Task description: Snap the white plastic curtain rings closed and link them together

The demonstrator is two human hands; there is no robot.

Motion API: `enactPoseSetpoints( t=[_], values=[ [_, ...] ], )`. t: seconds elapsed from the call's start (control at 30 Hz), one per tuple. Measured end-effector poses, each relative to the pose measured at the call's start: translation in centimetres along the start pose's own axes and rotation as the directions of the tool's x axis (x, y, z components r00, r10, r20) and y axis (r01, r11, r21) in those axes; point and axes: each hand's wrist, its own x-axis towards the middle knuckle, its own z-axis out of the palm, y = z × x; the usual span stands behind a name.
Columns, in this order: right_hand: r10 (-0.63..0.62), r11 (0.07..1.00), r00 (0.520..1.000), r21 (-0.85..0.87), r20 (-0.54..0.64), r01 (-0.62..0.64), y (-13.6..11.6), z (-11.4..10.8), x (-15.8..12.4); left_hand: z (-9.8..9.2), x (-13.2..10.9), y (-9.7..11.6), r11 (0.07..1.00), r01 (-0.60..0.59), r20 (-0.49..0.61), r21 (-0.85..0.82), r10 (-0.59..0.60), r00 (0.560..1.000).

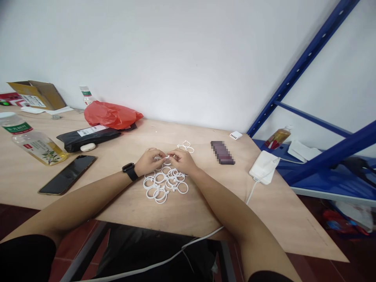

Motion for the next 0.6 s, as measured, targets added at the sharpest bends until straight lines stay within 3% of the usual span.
enactPoseSetpoints(
  t=[0.6],
  values=[
    [0.041,0.999,0.998,-0.034,0.054,-0.039,0.64,0.49,-0.19,-0.05,0.05,0.11,0.995,-0.094,-0.01,-0.043,0.094,0.996]
  ],
)
